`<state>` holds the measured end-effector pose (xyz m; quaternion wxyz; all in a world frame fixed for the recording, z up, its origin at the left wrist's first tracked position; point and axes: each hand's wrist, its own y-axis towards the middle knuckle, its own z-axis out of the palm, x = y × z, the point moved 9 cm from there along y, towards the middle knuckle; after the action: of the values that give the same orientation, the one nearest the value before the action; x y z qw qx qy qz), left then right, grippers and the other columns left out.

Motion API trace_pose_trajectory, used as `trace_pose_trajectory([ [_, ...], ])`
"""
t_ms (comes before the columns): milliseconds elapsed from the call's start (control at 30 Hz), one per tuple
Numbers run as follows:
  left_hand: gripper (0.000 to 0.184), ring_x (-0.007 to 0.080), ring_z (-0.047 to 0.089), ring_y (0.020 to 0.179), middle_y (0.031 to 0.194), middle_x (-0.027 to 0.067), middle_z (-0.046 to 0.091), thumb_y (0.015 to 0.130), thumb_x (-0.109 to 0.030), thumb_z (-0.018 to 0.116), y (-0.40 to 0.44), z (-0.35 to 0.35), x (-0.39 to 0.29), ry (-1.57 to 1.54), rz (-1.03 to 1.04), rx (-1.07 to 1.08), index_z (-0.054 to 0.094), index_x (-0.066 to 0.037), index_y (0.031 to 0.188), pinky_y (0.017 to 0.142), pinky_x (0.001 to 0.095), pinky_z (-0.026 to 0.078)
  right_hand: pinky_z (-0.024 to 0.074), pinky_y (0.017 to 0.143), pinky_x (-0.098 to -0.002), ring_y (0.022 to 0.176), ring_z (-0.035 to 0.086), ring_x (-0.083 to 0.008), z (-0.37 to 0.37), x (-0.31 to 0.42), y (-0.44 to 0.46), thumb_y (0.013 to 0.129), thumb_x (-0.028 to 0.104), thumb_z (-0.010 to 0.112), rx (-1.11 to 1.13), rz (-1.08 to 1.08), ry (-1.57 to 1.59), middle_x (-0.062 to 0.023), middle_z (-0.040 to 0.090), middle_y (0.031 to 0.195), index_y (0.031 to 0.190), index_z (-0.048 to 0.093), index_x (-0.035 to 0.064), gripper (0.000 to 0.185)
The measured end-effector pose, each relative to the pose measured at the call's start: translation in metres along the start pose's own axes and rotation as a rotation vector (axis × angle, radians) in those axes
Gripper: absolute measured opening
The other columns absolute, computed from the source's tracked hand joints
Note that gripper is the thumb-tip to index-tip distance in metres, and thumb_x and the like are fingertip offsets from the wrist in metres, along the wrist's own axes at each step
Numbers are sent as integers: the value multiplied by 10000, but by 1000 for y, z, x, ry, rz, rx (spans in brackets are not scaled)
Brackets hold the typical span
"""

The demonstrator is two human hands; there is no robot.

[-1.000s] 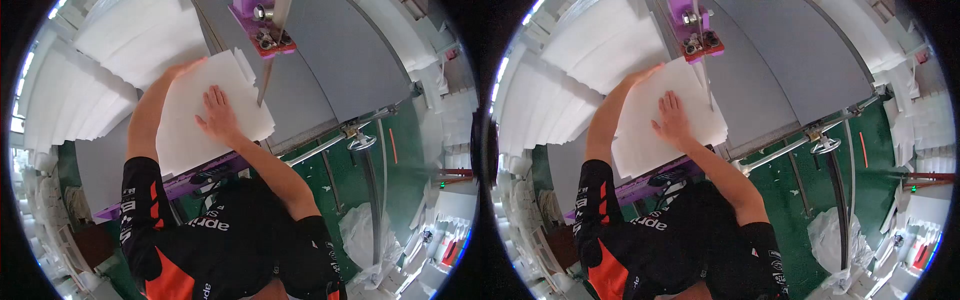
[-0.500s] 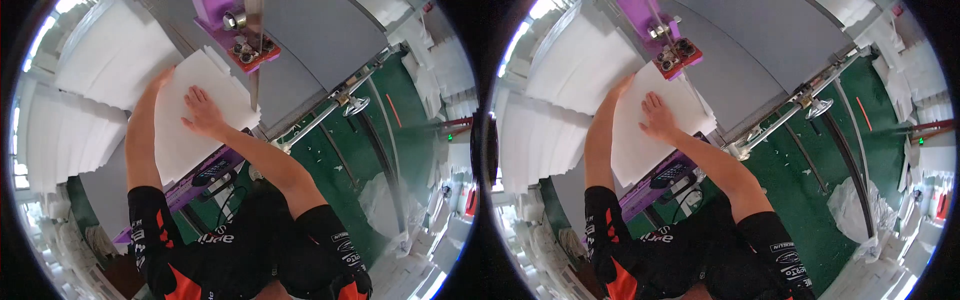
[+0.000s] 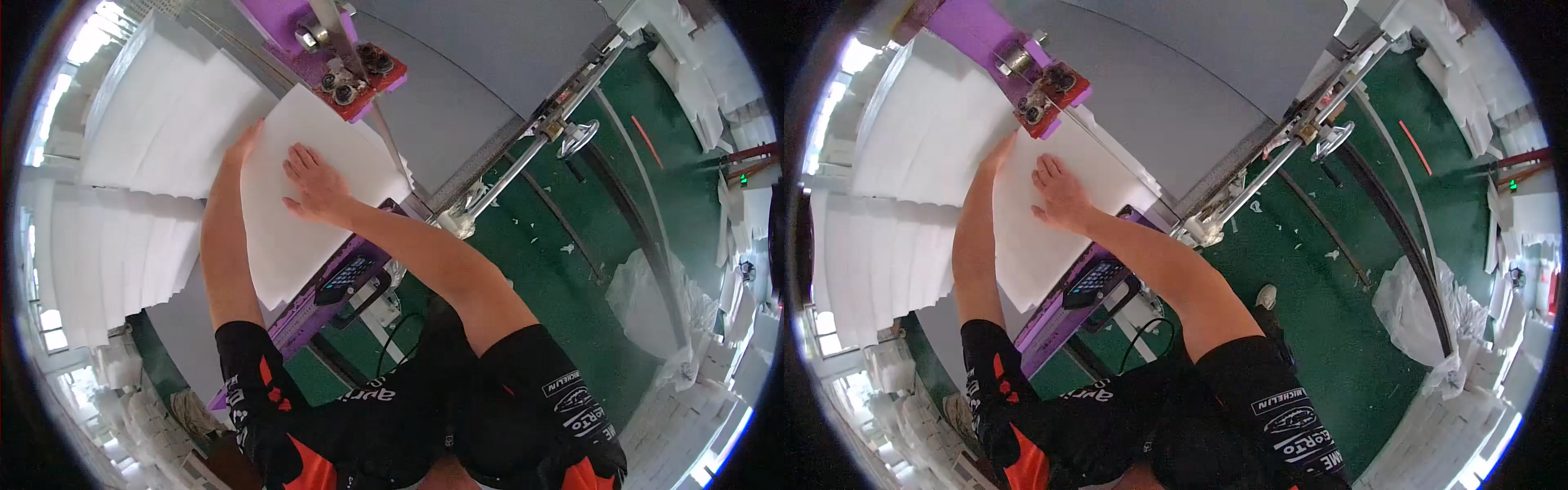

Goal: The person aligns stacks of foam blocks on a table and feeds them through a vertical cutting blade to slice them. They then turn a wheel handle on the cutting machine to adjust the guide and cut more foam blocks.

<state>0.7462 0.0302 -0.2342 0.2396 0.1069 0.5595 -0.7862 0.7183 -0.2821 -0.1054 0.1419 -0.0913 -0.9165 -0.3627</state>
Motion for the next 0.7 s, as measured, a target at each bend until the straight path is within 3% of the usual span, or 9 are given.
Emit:
trace_pose_trajectory([
  [367, 796, 360, 372, 1296, 1427, 182, 377, 871, -640, 274, -32, -1, -9, 52, -73, -206, 356, -54, 1404, 1074, 444, 292, 179, 1118, -425, 1315, 294, -374, 4, 2, 2, 827, 431, 481, 45, 18, 13, -256, 402, 1344, 1223, 471, -81, 648],
  [700, 672, 349, 355, 1306, 1449, 172, 340, 920, -548, 253, -13, -23, 8, 395, 57, -706, 343, -104, 1416, 1071, 439, 298, 169, 1119, -433, 1315, 288, -388, -1, 2, 10, 846, 416, 468, 84, 31, 41, -270, 376, 1363, 1250, 449, -93, 650],
])
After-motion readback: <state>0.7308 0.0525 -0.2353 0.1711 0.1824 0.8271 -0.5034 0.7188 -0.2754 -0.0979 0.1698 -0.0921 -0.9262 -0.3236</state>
